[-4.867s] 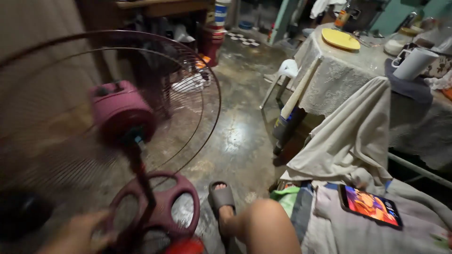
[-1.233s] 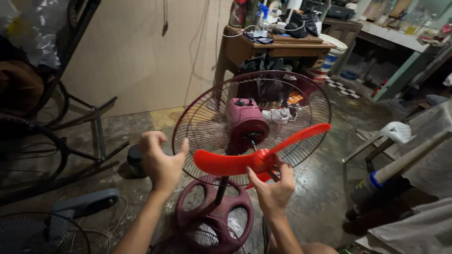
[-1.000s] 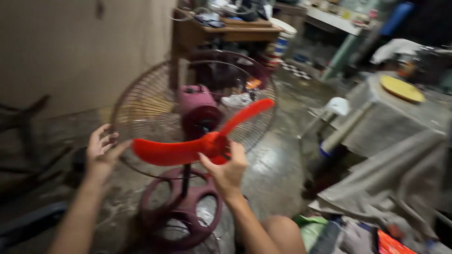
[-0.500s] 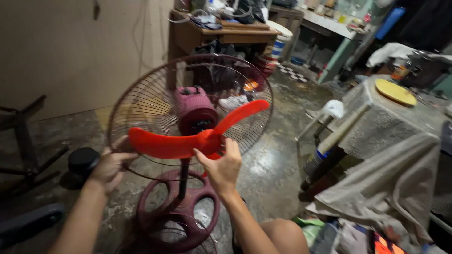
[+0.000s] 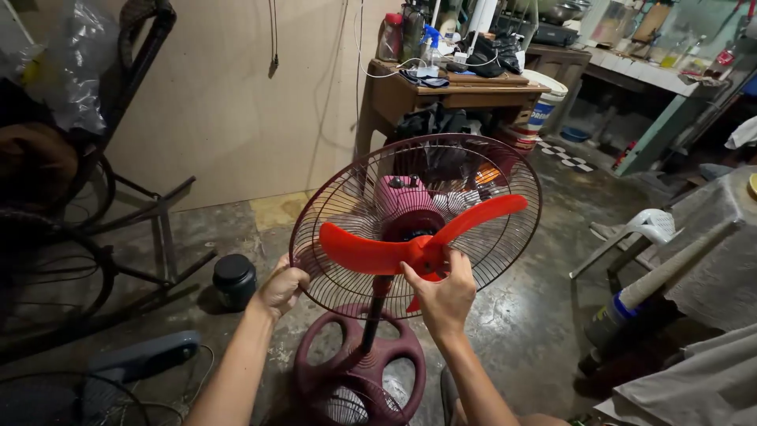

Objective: The person reassembles a standing electric fan by hand. They attach the front grille, install the red fan blades onto the motor hub, and secure the rear grille. The fan remains on the floor throughout the process.

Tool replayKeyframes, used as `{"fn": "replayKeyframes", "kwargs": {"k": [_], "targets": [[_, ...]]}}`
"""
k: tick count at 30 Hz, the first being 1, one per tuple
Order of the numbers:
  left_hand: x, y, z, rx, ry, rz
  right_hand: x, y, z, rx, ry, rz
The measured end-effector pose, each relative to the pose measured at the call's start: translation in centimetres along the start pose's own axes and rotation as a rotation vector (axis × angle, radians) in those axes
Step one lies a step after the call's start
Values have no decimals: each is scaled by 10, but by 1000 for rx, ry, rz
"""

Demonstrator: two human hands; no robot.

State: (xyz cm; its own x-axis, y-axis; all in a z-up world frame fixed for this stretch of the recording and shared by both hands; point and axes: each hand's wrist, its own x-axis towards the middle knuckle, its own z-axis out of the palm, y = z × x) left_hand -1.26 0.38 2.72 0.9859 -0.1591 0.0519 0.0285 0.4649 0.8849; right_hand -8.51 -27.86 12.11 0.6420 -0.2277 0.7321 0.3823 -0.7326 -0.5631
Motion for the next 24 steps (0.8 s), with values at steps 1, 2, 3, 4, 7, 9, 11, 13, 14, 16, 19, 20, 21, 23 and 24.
{"fn": "replayKeyframes", "kwargs": {"k": [1,2,3,4,7,9,11,13,14,16,19,20,21,23,24], "targets": [[0,5,3,-13,-66,22,0,1,1,7,13,-13],[-2,6,4,-28,-127,38,-2,2,2,13,19,-21],[-6,6,4,-43,-187,54,-5,3,2,18,24,-30],[-3,9,6,-54,-224,62,-3,4,4,34,25,-22],[-1,15,5,-55,-277,67,-1,4,6,73,34,-22],[-3,16,3,-15,-240,46,-2,4,7,85,55,-52],[-2,17,1,-4,-202,7,0,4,8,88,40,-50],[-3,15,1,5,-213,6,0,4,8,86,42,-33],[-1,15,1,7,-245,31,1,5,9,83,55,-23],[0,15,3,11,-289,65,2,6,8,75,60,-6],[0,18,4,0,-316,87,3,5,8,61,40,10],[0,17,4,-18,-318,82,2,4,7,54,30,17],[-1,15,5,-36,-320,77,0,4,5,47,19,25],[-6,7,7,-29,-235,53,-5,1,0,87,21,40],[-3,9,7,-17,-196,56,-3,-2,1,118,31,38]]}}
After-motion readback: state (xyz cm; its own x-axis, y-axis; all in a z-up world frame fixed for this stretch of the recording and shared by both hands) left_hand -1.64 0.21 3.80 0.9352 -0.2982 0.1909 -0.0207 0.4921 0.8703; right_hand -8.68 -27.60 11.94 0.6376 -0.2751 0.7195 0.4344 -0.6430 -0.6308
